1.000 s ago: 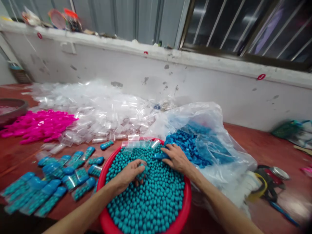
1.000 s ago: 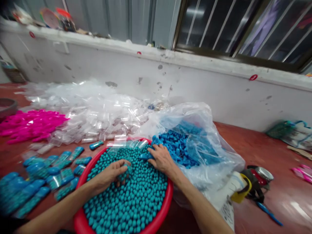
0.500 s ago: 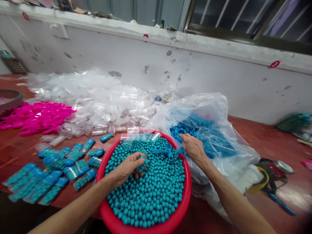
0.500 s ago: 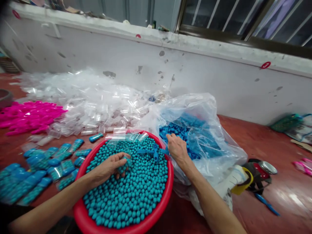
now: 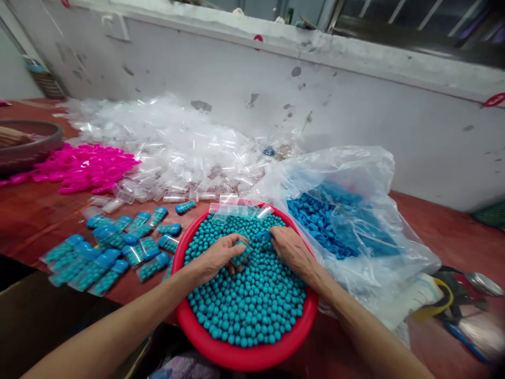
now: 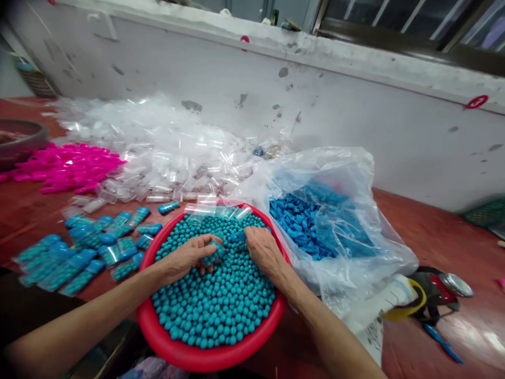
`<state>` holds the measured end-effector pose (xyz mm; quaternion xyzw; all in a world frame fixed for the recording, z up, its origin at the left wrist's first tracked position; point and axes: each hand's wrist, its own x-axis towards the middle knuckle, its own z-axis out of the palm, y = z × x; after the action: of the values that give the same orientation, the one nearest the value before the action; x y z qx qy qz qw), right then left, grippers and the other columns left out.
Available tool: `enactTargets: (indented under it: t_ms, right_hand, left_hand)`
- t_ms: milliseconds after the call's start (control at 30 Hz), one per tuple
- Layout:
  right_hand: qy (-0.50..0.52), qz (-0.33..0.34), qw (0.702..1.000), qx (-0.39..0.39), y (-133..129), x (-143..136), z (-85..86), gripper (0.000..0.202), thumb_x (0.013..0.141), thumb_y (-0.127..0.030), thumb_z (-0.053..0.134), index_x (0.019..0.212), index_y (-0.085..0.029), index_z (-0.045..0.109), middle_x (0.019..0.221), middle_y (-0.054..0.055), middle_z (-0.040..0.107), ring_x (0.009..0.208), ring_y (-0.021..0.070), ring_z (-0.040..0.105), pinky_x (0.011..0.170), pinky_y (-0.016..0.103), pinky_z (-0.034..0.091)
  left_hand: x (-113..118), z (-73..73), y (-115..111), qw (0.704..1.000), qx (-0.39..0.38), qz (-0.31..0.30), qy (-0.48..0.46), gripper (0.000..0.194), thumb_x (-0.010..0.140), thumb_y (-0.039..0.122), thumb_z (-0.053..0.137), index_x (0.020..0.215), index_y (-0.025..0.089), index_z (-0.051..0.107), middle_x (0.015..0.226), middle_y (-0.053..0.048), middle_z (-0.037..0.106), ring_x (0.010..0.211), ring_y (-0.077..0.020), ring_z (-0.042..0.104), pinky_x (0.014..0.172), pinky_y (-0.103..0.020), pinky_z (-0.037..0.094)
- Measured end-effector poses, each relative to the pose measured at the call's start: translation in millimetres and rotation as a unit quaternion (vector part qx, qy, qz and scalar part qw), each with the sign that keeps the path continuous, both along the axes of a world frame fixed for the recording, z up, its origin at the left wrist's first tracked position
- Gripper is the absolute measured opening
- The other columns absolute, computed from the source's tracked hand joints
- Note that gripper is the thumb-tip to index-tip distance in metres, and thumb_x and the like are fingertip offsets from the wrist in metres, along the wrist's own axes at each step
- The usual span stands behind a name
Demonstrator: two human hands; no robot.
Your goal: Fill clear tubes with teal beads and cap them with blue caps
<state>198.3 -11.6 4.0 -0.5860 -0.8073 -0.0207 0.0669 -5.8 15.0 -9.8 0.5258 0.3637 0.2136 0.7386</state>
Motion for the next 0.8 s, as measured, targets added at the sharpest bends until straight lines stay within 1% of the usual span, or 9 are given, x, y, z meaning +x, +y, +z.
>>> enactTargets:
  t_ms: [100, 167, 233, 300, 400, 433, 500, 700, 800]
  right_hand:
    - [0.134, 0.015, 0.99, -0.04, -7, -10, 4.6, 0.019, 0.086, -0.02, 0.041, 0.1, -0.015, 0.051, 0.088, 0.006, 0.059, 0.08, 0.018, 0.054, 0.07, 0.028, 0.038]
    - [0.242, 0.023, 0.966, -0.082, -11, -19, 6.3, 0.021, 0.086, -0.023, 0.04, 0.104, -0.018, 0.05, 0.088, 0.003, 0.058, 0.076, 0.0158, 0.054, 0.068, 0.026, 0.039]
    - [0.312, 0.012, 0.942, -0.122, -14, -28, 7.8, 0.019, 0.087, -0.024, 0.038, 0.1, -0.02, 0.052, 0.076, -0.001, 0.056, 0.066, 0.0128, 0.051, 0.062, 0.024, 0.038]
    - [0.371, -0.005, 0.916, -0.155, -16, -32, 9.7, 0.018, 0.088, -0.026, 0.036, 0.094, -0.02, 0.052, 0.065, -0.004, 0.049, 0.056, 0.0106, 0.046, 0.055, 0.022, 0.036]
    - [0.448, -0.01, 0.872, -0.198, -17, -35, 12.6, 0.018, 0.088, -0.028, 0.034, 0.085, -0.02, 0.05, 0.06, -0.006, 0.044, 0.052, 0.0091, 0.041, 0.05, 0.02, 0.034]
    - [0.461, -0.01, 0.863, -0.204, -17, -35, 13.3, 0.018, 0.088, -0.028, 0.034, 0.082, -0.02, 0.049, 0.06, -0.006, 0.044, 0.051, 0.0088, 0.04, 0.049, 0.02, 0.034]
    - [0.469, -0.013, 0.859, -0.206, -17, -36, 13.9, 0.018, 0.087, -0.029, 0.036, 0.076, -0.02, 0.047, 0.06, -0.006, 0.044, 0.052, 0.0087, 0.039, 0.05, 0.02, 0.033]
    - [0.45, -0.021, 0.87, -0.199, -18, -38, 14.4, 0.018, 0.085, -0.028, 0.04, 0.069, -0.019, 0.045, 0.059, -0.006, 0.039, 0.053, 0.0087, 0.036, 0.05, 0.021, 0.03]
    - [0.444, -0.006, 0.869, -0.218, -18, -35, 18.2, 0.019, 0.084, -0.028, 0.041, 0.067, -0.019, 0.044, 0.058, -0.006, 0.037, 0.053, 0.0085, 0.035, 0.049, 0.021, 0.029]
  left_hand:
    - [0, 0.9, -2, 1.0, 0.019, 0.016, -0.008, 0.03, 0.075, 0.037, 0.054, 0.097, 0.016, 0.048, 0.068, 0.002, 0.055, 0.049, -0.0082, 0.055, 0.039, -0.016, 0.036]
    - [1, 2.7, -4, 0.998, 0.049, 0.025, -0.018, 0.028, 0.075, 0.034, 0.055, 0.096, 0.016, 0.049, 0.069, 0.003, 0.054, 0.049, -0.0069, 0.054, 0.039, -0.015, 0.036]
    - [2, 4.8, -6, 0.996, 0.074, 0.033, -0.019, 0.028, 0.075, 0.032, 0.055, 0.097, 0.016, 0.047, 0.072, 0.003, 0.053, 0.046, -0.0053, 0.052, 0.037, -0.014, 0.034]
    - [3, 7.0, -8, 0.995, 0.087, 0.043, -0.011, 0.03, 0.075, 0.03, 0.054, 0.101, 0.017, 0.045, 0.074, 0.003, 0.053, 0.043, -0.0042, 0.05, 0.034, -0.014, 0.033]
    - [2, 10.2, -10, 0.994, 0.099, 0.049, -0.008, 0.031, 0.077, 0.029, 0.052, 0.104, 0.017, 0.044, 0.075, 0.003, 0.053, 0.044, -0.0042, 0.049, 0.034, -0.014, 0.033]
    - [2, 11.1, -10, 0.993, 0.103, 0.049, -0.012, 0.031, 0.077, 0.028, 0.051, 0.104, 0.017, 0.044, 0.075, 0.003, 0.053, 0.046, -0.0044, 0.049, 0.035, -0.014, 0.033]
    - [1, 12.4, -10, 0.993, 0.108, 0.051, -0.02, 0.031, 0.077, 0.027, 0.051, 0.106, 0.018, 0.043, 0.076, 0.002, 0.053, 0.048, -0.0045, 0.048, 0.036, -0.013, 0.034]
    - [-1, 12.3, -12, 0.991, 0.125, 0.032, -0.018, 0.039, 0.076, 0.024, 0.052, 0.113, 0.019, 0.042, 0.083, 0.001, 0.052, 0.049, -0.0033, 0.043, 0.037, -0.013, 0.034]
    - [0, 12.5, -16, 0.991, 0.126, 0.037, -0.037, 0.045, 0.076, 0.022, 0.051, 0.12, 0.022, 0.039, 0.08, 0.002, 0.05, 0.05, -0.0032, 0.041, 0.04, -0.012, 0.035]
